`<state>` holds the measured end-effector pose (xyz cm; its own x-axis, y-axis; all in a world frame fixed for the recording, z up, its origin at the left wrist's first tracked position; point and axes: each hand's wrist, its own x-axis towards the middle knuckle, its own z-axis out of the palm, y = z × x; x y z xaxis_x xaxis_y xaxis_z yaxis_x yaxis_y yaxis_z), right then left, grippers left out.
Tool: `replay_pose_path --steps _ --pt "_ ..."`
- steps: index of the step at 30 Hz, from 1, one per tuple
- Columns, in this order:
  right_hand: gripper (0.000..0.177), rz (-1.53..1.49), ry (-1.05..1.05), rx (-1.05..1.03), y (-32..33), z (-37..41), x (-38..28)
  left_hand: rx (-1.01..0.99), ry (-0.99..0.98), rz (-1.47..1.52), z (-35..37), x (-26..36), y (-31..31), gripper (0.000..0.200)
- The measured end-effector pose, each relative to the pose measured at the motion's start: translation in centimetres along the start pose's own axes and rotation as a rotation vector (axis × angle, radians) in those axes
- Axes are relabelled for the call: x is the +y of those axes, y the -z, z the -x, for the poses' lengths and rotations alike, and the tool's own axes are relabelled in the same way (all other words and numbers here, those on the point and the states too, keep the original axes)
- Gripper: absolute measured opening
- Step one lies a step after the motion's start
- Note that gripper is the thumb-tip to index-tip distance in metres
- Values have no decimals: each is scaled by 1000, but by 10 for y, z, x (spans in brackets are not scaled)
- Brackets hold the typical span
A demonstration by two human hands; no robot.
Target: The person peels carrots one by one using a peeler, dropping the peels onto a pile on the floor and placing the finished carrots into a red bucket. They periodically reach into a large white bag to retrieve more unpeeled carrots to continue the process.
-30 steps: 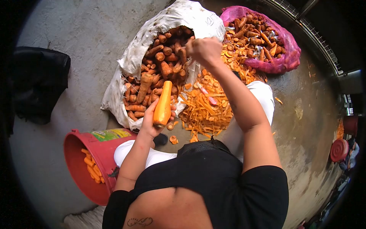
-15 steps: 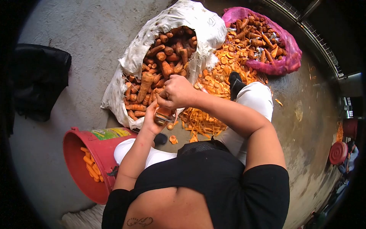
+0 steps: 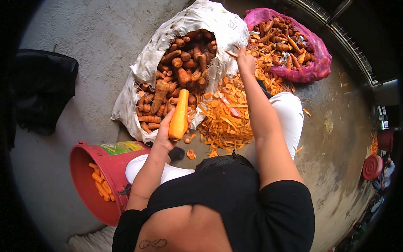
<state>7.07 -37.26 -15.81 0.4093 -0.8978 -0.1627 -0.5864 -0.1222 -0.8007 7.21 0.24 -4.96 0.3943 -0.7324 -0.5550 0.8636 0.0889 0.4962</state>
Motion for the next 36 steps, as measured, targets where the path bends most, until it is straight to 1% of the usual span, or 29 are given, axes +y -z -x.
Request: replay_pose_path --steps 1,2,3,4,5,6,7,8,9,10,11,12,13,14,15,17,18,21,22,24,25,26,27,29,30,31,32,35,36 --pt "69 -84 -121 -38 -8 -10 19 -11 -27 16 -1 3 1 46" --pt "75 -11 -164 -123 -11 1 29 -23 -53 33 -2 4 2 44" --pt "82 62 -208 -209 -15 12 41 37 -98 6 -5 5 1 43" --pt "90 226 -154 -283 -42 -2 92 98 -143 -20 -6 5 1 41" --pt "89 262 -115 -401 -50 10 109 163 -191 -44 -8 7 0 40" --pt "80 385 139 -538 -29 50 82 179 -253 -110 -7 11 -4 38" --pt "66 546 163 -554 -54 50 117 191 -284 -147 -8 12 -5 39" --pt "58 633 153 -603 -57 65 127 205 -315 -185 -8 12 -4 41" --pt "53 667 273 -499 -54 92 121 218 -346 -225 -10 12 -5 43" --pt "47 809 220 -559 -67 94 145 243 -375 -233 -11 13 -7 51" --pt "47 913 227 -609 -66 103 151 264 -395 -278 -11 14 -9 53" --pt "45 968 141 -737 -54 113 129 286 -413 -324 -11 14 -11 55" --pt "44 975 193 -681 -56 119 139 309 -428 -370 -13 13 -11 57" --pt "43 982 243 -625 -57 122 157 327 -478 -415 -15 11 -10 55" --pt "43 987 293 -567 -59 123 165 309 -481 -454 -17 12 -7 53" --pt "41 1000 206 -645 -67 117 173 269 -490 -531 -20 13 -2 49" --pt "41 1007 164 -679 -69 115 171 285 -469 -519 -21 12 -1 43" --pt "37 1008 107 -694 -71 117 164 255 -363 -402 -23 14 4 40" --pt "45 1011 107 -728 -70 117 160 232 -338 -370 -22 16 4 40" --pt "52 988 40 -762 -65 121 139 182 -283 -303 -19 21 1 39" --pt "56 978 1 -779 -61 126 129 138 -311 -269 -18 21 2 38" --pt "62 908 -57 -746 -61 126 128 90 -340 -234 -19 22 5 37" --pt "58 869 -52 -703 -64 123 139 39 -375 -199 -21 23 6 36" --pt "43 664 -123 -581 -71 115 158 -40 -444 -187 -21 24 6 35" --pt "37 521 -249 -641 -63 113 148 -82 -488 -172 -22 24 6 34" --pt "32 375 -372 -700 -48 115 123 -124 -532 -158 -22 25 6 33" --pt "26 226 -495 -757 -38 118 107 -178 -507 -121 -22 26 5 32" --pt "20 74 -470 -791 -20 120 95 -205 -540 -57 -15 23 -3 31" --pt "31 -159 -459 -818 -5 138 69 -236 -522 1 -12 21 -3 32"
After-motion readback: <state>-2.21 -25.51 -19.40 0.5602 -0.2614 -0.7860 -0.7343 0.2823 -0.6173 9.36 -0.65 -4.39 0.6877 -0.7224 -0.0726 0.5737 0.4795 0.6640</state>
